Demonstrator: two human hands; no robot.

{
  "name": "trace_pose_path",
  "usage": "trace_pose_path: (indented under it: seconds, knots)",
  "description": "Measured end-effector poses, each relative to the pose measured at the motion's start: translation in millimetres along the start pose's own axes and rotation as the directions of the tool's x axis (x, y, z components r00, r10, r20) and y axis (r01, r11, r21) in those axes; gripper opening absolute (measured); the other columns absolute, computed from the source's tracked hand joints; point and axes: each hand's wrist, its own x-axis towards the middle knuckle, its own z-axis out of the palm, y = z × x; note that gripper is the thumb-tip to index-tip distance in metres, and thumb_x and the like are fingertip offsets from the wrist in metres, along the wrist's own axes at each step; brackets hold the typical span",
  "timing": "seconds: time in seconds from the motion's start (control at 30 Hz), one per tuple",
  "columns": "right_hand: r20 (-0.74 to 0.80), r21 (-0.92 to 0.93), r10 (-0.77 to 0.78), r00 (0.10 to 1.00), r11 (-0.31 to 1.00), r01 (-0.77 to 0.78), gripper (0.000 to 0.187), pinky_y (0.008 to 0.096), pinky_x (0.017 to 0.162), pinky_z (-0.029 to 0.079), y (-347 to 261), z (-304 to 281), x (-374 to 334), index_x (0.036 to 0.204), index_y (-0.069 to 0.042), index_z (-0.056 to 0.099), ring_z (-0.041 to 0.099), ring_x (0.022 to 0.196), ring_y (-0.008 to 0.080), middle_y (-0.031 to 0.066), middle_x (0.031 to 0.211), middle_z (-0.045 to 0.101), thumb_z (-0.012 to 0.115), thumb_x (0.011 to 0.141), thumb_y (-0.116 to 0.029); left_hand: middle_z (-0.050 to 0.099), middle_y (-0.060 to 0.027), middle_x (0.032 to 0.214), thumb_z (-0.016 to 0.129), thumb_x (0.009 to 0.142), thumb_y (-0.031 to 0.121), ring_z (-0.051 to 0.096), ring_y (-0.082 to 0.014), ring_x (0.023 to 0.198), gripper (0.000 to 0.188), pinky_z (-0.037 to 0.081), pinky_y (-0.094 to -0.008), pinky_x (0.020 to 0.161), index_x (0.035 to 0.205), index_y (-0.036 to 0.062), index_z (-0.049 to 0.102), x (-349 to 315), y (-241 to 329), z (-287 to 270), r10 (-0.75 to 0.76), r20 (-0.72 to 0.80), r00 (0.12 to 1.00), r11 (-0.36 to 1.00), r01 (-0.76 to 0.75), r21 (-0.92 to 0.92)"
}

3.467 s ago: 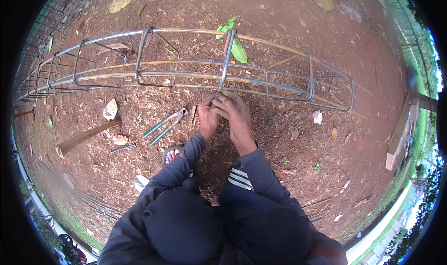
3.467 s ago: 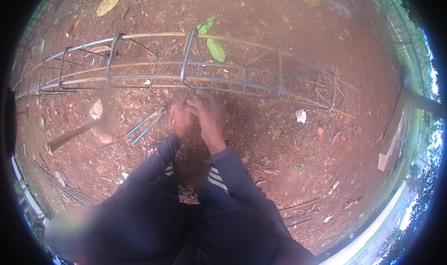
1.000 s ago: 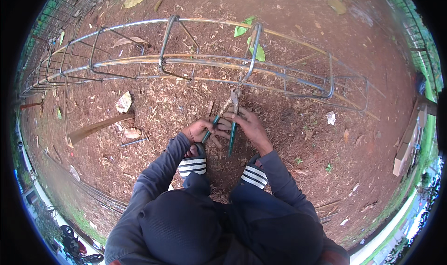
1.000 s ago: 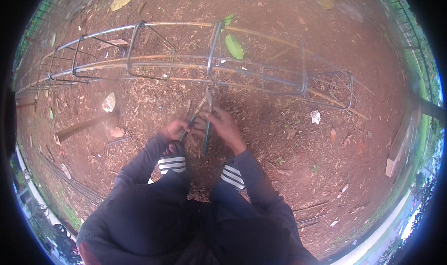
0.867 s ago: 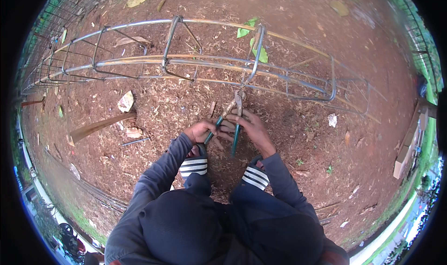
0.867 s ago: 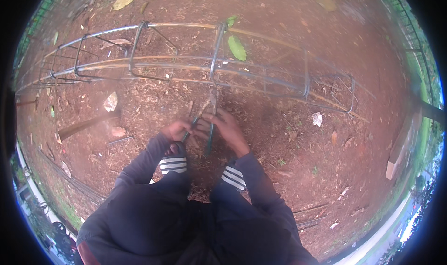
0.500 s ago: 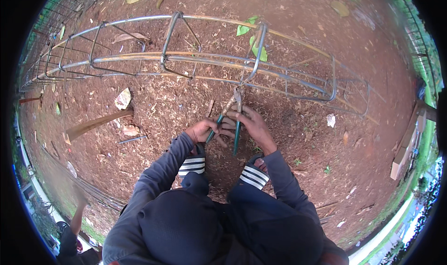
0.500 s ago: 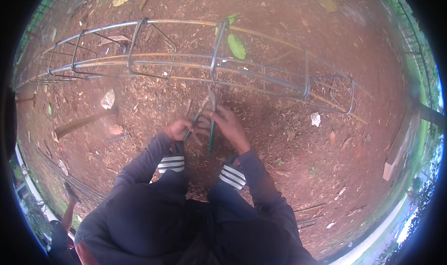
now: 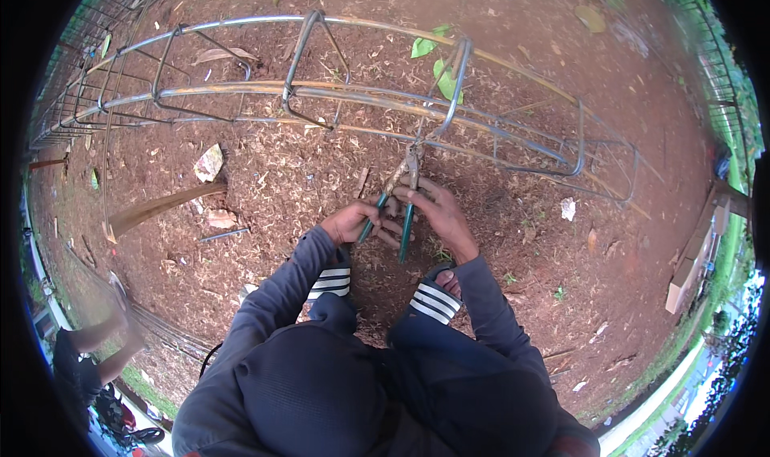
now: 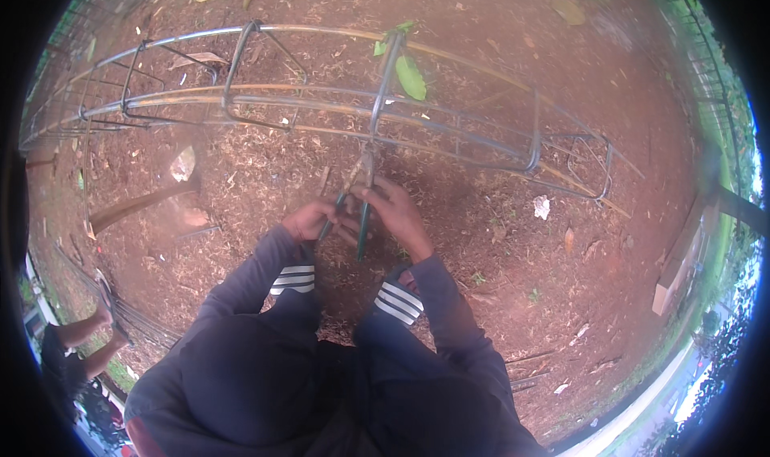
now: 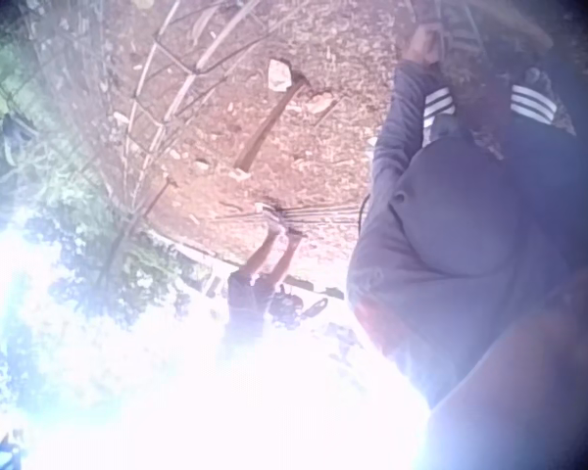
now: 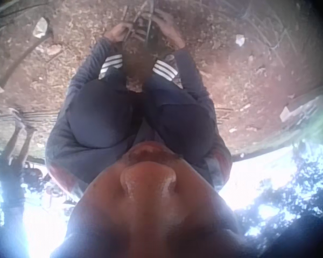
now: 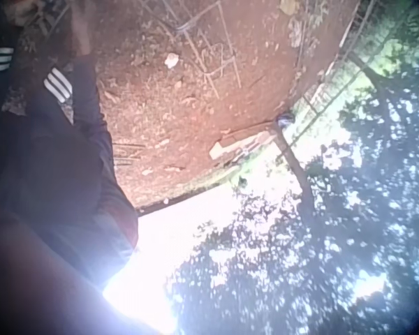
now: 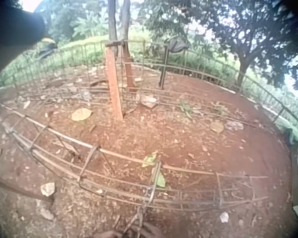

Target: The person sits on the ground and uses pliers to twist and secure wire ties on a metal frame structure. They repeatedly adjust the frame and tighten connections at multiple points.

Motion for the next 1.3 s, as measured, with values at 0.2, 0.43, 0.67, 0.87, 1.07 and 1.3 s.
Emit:
trace_pose_path:
  seconds: [0.2,0.43,0.67,0.87,1.07,1.3]
  knots:
    - [0.002,0.004,-0.006,1.000,1.000,0.006,0.034,0.0358,0.096,0.053,6,1,3,0.122,-0.008,0.076,0.071,0.103,0.0203,0.0097,0.112,0.077,0.065,0.102,-0.034,0.056,-0.0288,0.141,0.057,0.075,0.010,0.065,-0.0499,0.123,0.052,0.059,-0.0620,0.101,0.127,0.0063,0.051,-2,7,7,-0.014,-0.016,1.000,0.997,0.015,0.077]
    - [-0.035,0.067,0.017,0.999,0.998,-0.015,0.038,0.0359,0.097,0.052,17,9,2,0.123,-0.006,0.074,0.070,0.108,0.0214,0.0114,0.117,0.075,0.069,0.100,-0.035,0.066,-0.0249,0.117,0.053,0.076,0.002,0.071,-0.0415,0.107,0.046,0.061,-0.0565,0.093,0.122,0.0035,0.051,-4,5,10,-0.003,-0.156,0.988,0.999,0.009,0.039]
    - [-0.087,0.317,-0.009,0.996,0.948,0.036,0.038,0.0334,0.082,0.054,30,40,25,0.106,-0.001,0.071,0.069,0.094,0.0159,0.0127,0.106,0.072,0.072,0.099,-0.038,0.068,-0.0230,0.100,0.053,0.075,-0.004,0.070,-0.0335,0.084,0.041,0.061,-0.0496,0.071,0.116,0.0009,0.055,-7,0,-3,-0.006,-0.247,0.969,0.996,0.027,0.081]
    - [-0.132,0.505,0.139,0.981,0.862,-0.055,0.025,0.0300,0.060,0.045,41,72,57,0.094,-0.004,0.064,0.058,0.066,0.0124,-0.0010,0.072,0.057,0.069,0.102,-0.028,0.067,-0.0211,0.110,0.056,0.085,0.012,0.069,-0.0328,0.100,0.049,0.058,-0.0423,0.091,0.132,-0.0038,0.056,-8,-17,-20,0.141,-0.439,0.887,0.957,-0.008,0.291]
    - [-0.389,0.288,0.180,0.903,0.955,-0.067,0.037,0.0407,0.062,0.047,48,86,67,0.081,0.001,0.064,0.063,0.062,0.0223,0.0095,0.068,0.063,0.063,0.099,-0.032,0.058,-0.0349,0.139,0.069,0.094,0.034,0.062,-0.0462,0.127,0.081,0.050,-0.0483,0.106,0.154,-0.0091,0.037,-37,-21,65,0.523,-0.424,0.739,0.398,0.229,0.888]
    - [-0.465,0.131,0.188,0.865,0.981,-0.143,0.048,0.0493,0.070,0.049,40,85,65,0.078,0.004,0.067,0.068,0.067,0.0326,0.0182,0.069,0.068,0.064,0.096,-0.041,0.069,-0.0315,0.105,0.071,0.092,0.020,0.071,-0.0454,0.098,0.057,0.056,-0.0515,0.085,0.137,-0.0077,0.051,-15,-28,78,0.625,-0.474,0.620,0.268,0.400,0.876]
